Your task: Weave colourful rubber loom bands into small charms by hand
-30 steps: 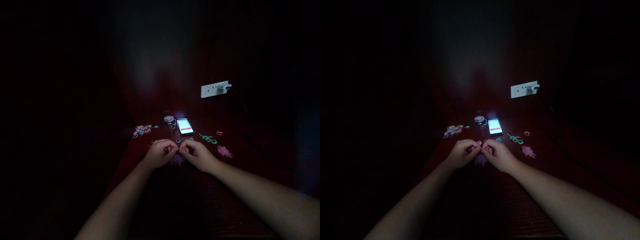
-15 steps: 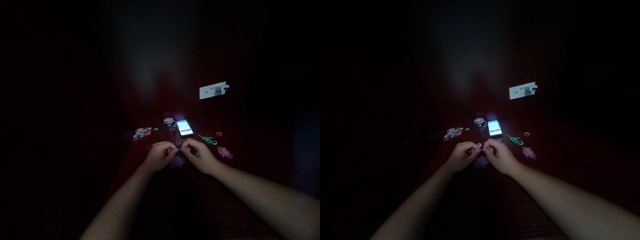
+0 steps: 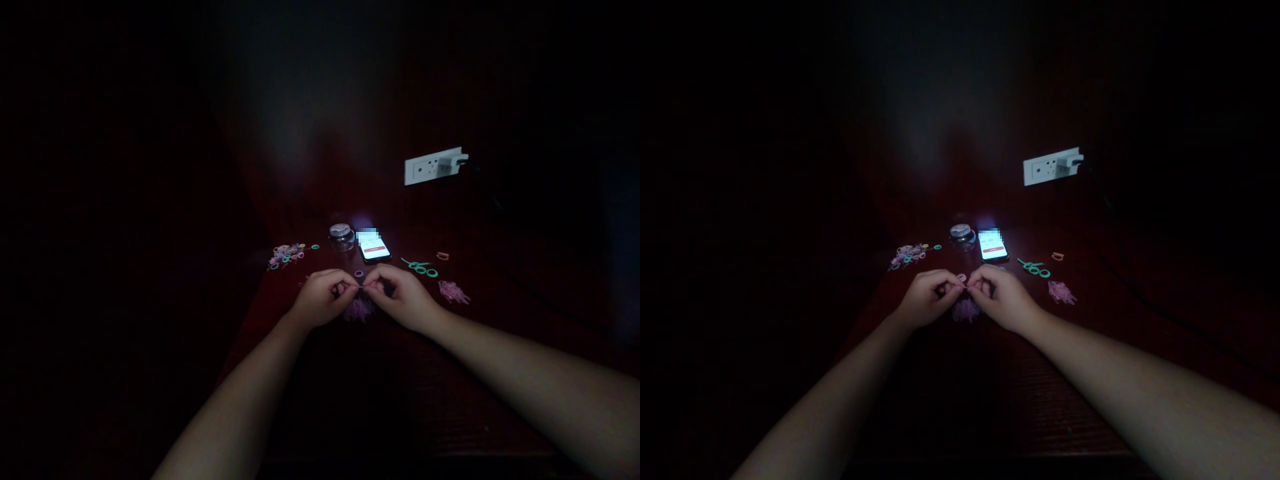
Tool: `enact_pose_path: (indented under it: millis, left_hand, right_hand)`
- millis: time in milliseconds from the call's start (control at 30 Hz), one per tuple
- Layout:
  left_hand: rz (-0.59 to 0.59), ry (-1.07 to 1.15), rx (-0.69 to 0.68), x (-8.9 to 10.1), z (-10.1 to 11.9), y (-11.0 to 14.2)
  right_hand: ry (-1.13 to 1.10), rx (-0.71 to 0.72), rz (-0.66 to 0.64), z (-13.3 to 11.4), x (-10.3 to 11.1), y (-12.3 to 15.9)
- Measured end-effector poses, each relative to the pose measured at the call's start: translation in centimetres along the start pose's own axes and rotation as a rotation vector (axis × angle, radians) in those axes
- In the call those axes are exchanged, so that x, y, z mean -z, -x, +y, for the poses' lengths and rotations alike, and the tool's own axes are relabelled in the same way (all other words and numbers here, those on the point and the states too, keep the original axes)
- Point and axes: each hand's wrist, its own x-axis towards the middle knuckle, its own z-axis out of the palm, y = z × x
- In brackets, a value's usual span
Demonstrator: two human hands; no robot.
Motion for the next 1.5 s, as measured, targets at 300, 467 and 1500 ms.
enact_pose_path:
  millis: [300, 467, 1500]
  left_hand:
    - [-0.006, -0.01, -0.002, 0.07, 0.08, -0.04]
    - [-0.007, 0.002, -0.013, 0.13, 0.23, -0.09]
    - [0.009, 0.007, 0.016, 0.14, -0.05, -0.06]
  right_hand:
    - [0.003, 0.003, 0.016, 0.26, 0.07, 0.03]
    - [0.047, 0.031, 0.013, 0.01, 0.16, -0.02]
    - [0.133, 0.041, 0.073, 0.11, 0.3, -0.16]
